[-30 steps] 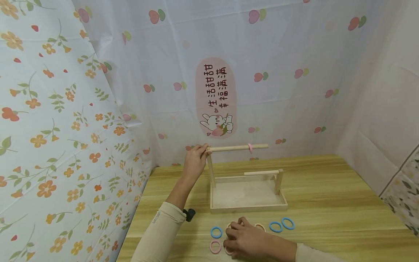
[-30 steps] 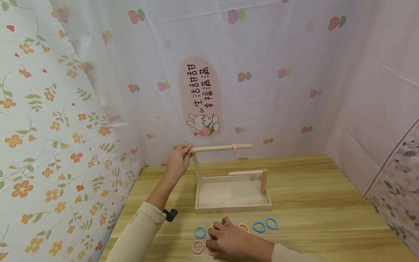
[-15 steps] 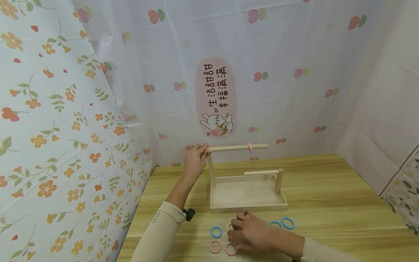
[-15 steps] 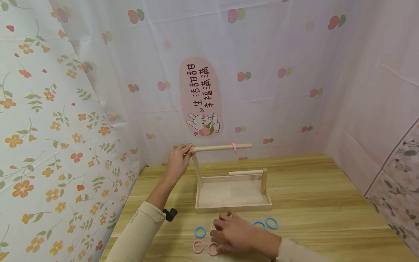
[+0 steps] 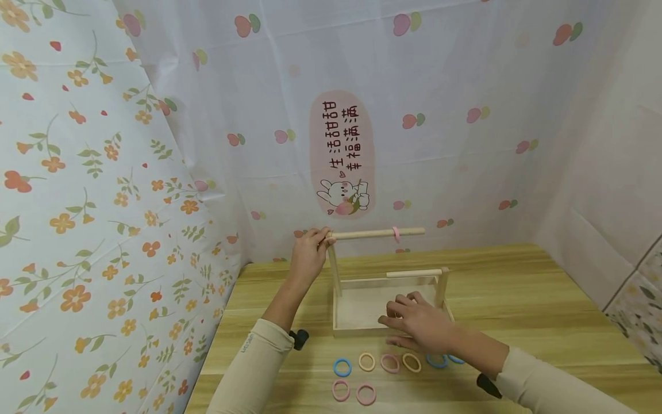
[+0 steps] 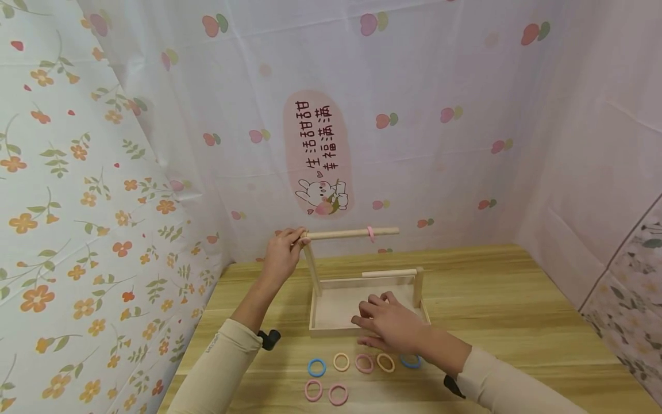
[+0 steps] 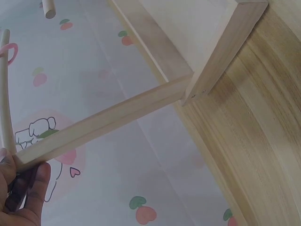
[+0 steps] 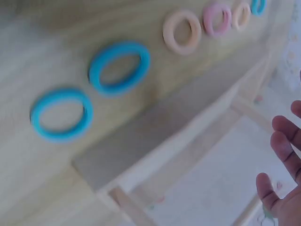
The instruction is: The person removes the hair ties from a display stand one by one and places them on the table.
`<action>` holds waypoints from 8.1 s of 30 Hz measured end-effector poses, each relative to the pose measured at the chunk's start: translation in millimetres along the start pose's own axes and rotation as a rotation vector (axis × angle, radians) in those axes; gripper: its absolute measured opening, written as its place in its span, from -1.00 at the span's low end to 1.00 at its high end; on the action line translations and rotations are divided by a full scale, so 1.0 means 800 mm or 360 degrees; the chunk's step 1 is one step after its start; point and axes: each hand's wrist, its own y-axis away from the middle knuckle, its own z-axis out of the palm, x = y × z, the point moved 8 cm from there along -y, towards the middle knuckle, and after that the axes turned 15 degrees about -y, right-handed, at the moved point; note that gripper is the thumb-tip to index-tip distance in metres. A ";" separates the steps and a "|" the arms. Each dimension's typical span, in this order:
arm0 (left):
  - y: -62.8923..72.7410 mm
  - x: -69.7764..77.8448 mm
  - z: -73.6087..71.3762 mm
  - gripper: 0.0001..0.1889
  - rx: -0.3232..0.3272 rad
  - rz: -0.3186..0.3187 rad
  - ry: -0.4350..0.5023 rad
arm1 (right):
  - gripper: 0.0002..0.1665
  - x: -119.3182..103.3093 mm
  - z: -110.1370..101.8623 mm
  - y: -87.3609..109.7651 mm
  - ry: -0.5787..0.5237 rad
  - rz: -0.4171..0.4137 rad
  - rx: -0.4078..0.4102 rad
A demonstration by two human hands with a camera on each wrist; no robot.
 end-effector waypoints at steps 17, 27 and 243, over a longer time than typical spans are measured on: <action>0.001 0.003 -0.001 -0.65 -0.0010 0.0017 -0.0008 | -0.35 0.072 -0.067 0.004 -0.0026 0.0151 0.0276; 0.001 0.004 -0.003 -0.64 0.0013 0.0032 -0.0004 | -0.15 0.093 -0.096 0.000 0.0049 0.0185 0.0405; 0.008 0.010 -0.009 -0.65 0.0025 0.0033 -0.0019 | -0.67 -0.055 0.065 0.056 -0.0924 0.0410 0.0064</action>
